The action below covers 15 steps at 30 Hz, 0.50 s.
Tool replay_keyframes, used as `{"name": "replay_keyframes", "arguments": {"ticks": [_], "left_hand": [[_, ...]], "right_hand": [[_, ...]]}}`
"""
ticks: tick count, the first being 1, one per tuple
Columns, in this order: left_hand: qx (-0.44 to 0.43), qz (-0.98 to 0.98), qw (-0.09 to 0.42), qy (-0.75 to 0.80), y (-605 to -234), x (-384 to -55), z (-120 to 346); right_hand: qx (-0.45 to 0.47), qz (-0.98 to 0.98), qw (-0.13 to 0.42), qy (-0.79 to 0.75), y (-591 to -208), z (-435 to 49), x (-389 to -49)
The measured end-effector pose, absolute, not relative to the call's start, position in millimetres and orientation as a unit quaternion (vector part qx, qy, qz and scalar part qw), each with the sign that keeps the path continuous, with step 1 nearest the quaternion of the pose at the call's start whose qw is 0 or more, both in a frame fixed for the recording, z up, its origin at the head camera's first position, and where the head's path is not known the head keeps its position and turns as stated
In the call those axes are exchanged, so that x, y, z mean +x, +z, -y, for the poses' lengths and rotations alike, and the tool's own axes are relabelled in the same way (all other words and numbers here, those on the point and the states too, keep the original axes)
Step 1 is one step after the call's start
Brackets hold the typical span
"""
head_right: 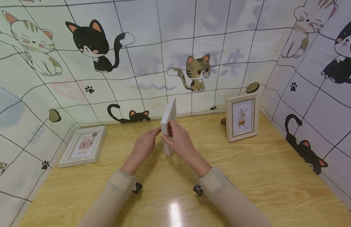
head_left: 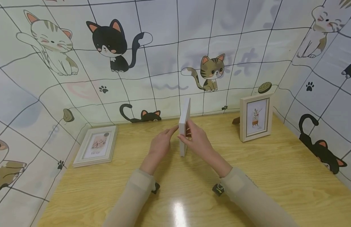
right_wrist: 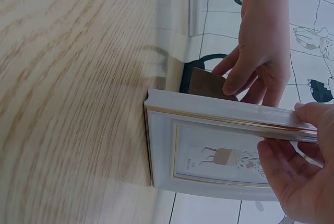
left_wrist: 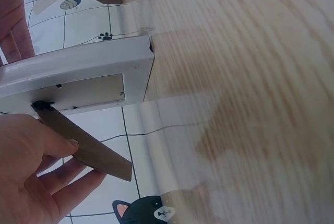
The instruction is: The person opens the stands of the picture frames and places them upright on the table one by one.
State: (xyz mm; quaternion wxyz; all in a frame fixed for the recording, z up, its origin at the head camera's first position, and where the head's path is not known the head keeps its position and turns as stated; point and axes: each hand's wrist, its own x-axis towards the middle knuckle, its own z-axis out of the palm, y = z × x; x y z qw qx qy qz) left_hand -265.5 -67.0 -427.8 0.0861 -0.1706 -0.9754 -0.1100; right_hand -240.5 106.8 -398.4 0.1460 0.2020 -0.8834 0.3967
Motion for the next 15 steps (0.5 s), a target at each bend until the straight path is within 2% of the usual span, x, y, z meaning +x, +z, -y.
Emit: {"name": "replay_keyframes", "arguments": {"ticks": [15], "left_hand": [[-0.170,0.969,0.106,-0.144,-426,-253,77]], "right_hand": [[0.203,0.884,0.149,0.393,-399,-107,-241]]}}
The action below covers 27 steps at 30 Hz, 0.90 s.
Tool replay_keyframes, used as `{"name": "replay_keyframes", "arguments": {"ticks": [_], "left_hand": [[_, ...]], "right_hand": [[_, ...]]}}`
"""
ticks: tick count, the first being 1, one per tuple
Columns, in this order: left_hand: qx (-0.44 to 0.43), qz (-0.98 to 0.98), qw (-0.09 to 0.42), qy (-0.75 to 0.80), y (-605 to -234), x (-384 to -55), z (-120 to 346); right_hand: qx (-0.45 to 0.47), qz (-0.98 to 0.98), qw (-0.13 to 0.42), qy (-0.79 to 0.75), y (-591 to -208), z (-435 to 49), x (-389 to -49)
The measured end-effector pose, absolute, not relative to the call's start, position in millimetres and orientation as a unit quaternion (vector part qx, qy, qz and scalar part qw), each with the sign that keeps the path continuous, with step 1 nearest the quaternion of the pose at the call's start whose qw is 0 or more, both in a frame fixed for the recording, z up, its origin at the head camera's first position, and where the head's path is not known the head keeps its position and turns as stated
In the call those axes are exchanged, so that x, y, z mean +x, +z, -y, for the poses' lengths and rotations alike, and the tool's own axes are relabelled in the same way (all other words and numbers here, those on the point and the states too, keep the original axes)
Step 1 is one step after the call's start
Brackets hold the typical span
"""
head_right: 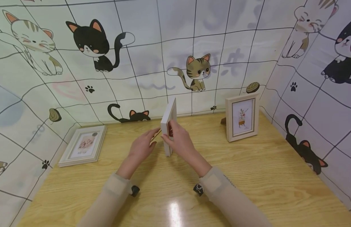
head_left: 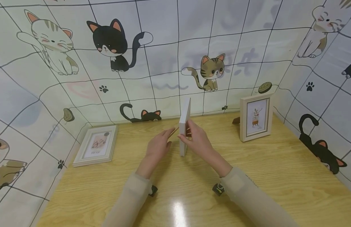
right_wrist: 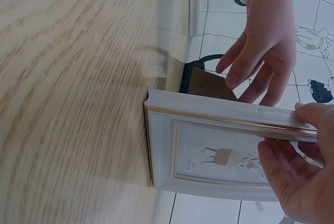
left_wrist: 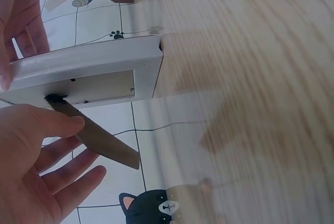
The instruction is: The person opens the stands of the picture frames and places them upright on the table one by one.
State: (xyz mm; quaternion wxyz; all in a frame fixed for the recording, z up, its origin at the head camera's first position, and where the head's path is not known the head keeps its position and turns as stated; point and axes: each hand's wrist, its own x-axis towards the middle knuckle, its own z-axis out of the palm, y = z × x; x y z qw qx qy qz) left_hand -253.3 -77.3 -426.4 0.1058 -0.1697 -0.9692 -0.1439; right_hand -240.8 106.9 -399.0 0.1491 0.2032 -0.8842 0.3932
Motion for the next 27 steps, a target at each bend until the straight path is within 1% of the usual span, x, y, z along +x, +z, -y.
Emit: {"name": "replay_keyframes", "arguments": {"ticks": [4,13,15,21,24,27], "left_hand": [[-0.169,0.966,0.110,-0.161,-427,-250,80],[-0.179,0.946,0.141,-0.230,-421,-236,78],[-0.182,0.941,0.133,-0.252,-421,-233,75],[-0.179,0.935,0.072,-0.299,-424,-231,60],[-0.170,0.934,0.065,-0.307,-426,-231,52],[-0.160,0.936,0.069,-0.305,-428,-230,46]], "right_hand": [[0.203,0.885,0.148,0.393,-398,-107,-240],[0.212,0.883,0.150,0.391,-397,-106,-241],[0.210,0.884,0.147,0.390,-396,-106,-241],[0.200,0.884,0.142,0.399,-395,-107,-241],[0.201,0.882,0.140,0.402,-396,-107,-241],[0.201,0.882,0.137,0.404,-398,-107,-242]]}}
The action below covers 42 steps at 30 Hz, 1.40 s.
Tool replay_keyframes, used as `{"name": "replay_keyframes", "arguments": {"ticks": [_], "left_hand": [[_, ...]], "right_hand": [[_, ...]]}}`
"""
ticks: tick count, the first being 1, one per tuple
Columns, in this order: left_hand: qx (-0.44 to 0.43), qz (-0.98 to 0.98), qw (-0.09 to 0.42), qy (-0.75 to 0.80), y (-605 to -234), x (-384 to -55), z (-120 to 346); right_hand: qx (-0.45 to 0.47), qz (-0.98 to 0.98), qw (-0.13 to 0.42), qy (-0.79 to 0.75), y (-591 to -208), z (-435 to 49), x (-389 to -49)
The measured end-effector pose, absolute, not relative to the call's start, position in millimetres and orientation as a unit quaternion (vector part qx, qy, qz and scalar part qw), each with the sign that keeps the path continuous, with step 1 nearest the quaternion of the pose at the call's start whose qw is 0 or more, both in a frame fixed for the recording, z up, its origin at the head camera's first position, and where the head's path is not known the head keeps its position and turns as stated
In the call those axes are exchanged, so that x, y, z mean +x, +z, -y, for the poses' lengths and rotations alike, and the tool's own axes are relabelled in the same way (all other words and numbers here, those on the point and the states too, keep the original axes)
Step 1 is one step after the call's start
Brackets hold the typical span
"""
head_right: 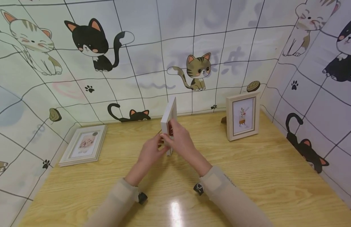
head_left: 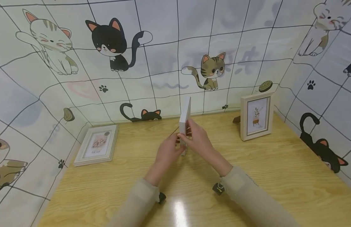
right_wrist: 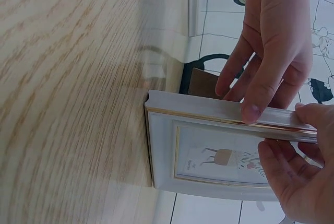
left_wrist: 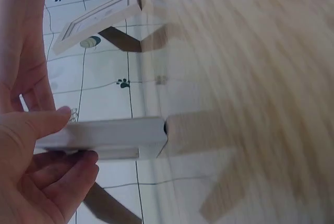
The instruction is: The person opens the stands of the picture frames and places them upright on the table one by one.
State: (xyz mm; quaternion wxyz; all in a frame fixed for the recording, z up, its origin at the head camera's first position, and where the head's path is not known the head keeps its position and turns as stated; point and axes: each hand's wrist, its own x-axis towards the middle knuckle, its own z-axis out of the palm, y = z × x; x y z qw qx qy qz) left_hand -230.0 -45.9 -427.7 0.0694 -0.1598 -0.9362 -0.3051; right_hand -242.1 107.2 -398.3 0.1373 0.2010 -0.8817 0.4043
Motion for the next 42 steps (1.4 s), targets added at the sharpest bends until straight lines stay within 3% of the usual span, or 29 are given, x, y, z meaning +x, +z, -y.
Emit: {"name": "replay_keyframes", "arguments": {"ticks": [20,32,42], "left_hand": [[-0.147,0.941,0.159,-0.262,-434,-229,28],[-0.132,0.927,0.137,-0.324,-435,-229,29],[-0.118,0.894,0.112,-0.416,-438,-237,37]], "right_hand": [[0.193,0.879,0.130,0.416,-400,-107,-242],[0.186,0.858,0.065,0.475,-398,-121,-235],[0.196,0.886,0.035,0.419,-397,-151,-213]]}}
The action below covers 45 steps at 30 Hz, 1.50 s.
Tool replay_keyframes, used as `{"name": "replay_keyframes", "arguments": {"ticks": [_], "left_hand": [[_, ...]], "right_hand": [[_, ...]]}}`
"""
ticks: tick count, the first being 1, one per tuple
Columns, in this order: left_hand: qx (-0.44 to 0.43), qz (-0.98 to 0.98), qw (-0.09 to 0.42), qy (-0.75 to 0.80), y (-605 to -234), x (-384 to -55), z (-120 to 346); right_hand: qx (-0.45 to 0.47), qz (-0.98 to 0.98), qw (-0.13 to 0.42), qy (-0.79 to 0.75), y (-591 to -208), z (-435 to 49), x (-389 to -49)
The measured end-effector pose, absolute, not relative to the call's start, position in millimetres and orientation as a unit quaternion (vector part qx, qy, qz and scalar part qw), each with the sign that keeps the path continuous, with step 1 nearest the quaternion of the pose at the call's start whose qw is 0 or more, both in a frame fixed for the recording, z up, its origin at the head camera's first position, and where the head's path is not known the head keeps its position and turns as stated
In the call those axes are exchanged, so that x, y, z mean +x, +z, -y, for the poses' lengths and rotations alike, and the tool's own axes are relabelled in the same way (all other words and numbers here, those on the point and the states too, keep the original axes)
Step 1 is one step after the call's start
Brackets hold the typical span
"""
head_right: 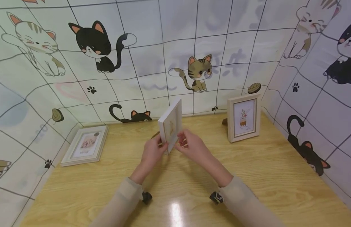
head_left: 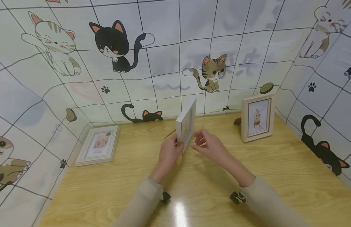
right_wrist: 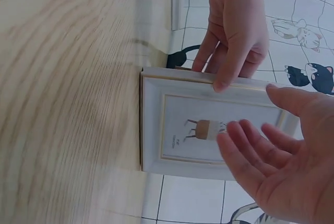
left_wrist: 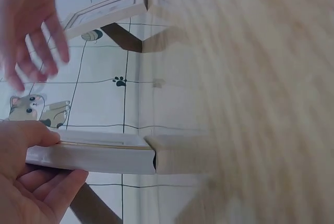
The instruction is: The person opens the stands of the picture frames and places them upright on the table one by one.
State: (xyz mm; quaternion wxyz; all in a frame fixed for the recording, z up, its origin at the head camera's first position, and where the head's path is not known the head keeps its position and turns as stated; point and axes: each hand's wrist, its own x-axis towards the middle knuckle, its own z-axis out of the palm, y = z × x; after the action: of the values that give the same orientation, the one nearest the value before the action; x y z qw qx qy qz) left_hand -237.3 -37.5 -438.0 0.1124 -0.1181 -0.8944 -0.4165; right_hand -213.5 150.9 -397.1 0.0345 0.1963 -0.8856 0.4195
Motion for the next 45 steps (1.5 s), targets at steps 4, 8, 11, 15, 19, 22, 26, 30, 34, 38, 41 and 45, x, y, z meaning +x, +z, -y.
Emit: {"name": "replay_keyframes", "arguments": {"ticks": [4,8,11,15,19,22,26,30,34,38,41,45], "left_hand": [[-0.116,0.886,0.100,-0.438,-436,-242,41],[-0.127,0.877,0.090,-0.455,-432,-247,45],[-0.135,0.869,0.082,-0.469,-430,-251,46],[-0.138,0.866,0.075,-0.476,-428,-258,45],[-0.146,0.858,0.064,-0.488,-427,-265,41],[-0.145,0.852,0.054,-0.499,-426,-270,38],[-0.141,0.851,0.045,-0.504,-424,-275,33],[-0.146,0.849,0.036,-0.506,-422,-282,28],[-0.151,0.849,0.036,-0.505,-423,-288,23],[-0.151,0.844,0.025,-0.513,-423,-294,17],[-0.155,0.842,0.017,-0.516,-423,-298,11],[-0.157,0.841,0.017,-0.518,-425,-302,5]], "right_hand": [[0.207,0.902,-0.013,0.379,-397,-163,-204],[0.227,0.906,-0.057,0.353,-400,-171,-197],[0.251,0.900,-0.078,0.348,-403,-173,-194],[0.274,0.893,-0.092,0.344,-406,-174,-191],[0.281,0.892,-0.100,0.341,-406,-175,-190],[0.282,0.892,-0.102,0.339,-406,-174,-189],[0.282,0.893,-0.102,0.336,-405,-173,-189],[0.282,0.894,-0.103,0.332,-405,-173,-190],[0.286,0.894,-0.103,0.328,-407,-174,-190],[0.286,0.895,-0.102,0.326,-408,-175,-190],[0.283,0.896,-0.103,0.326,-408,-175,-189],[0.283,0.896,-0.105,0.326,-408,-175,-189]]}}
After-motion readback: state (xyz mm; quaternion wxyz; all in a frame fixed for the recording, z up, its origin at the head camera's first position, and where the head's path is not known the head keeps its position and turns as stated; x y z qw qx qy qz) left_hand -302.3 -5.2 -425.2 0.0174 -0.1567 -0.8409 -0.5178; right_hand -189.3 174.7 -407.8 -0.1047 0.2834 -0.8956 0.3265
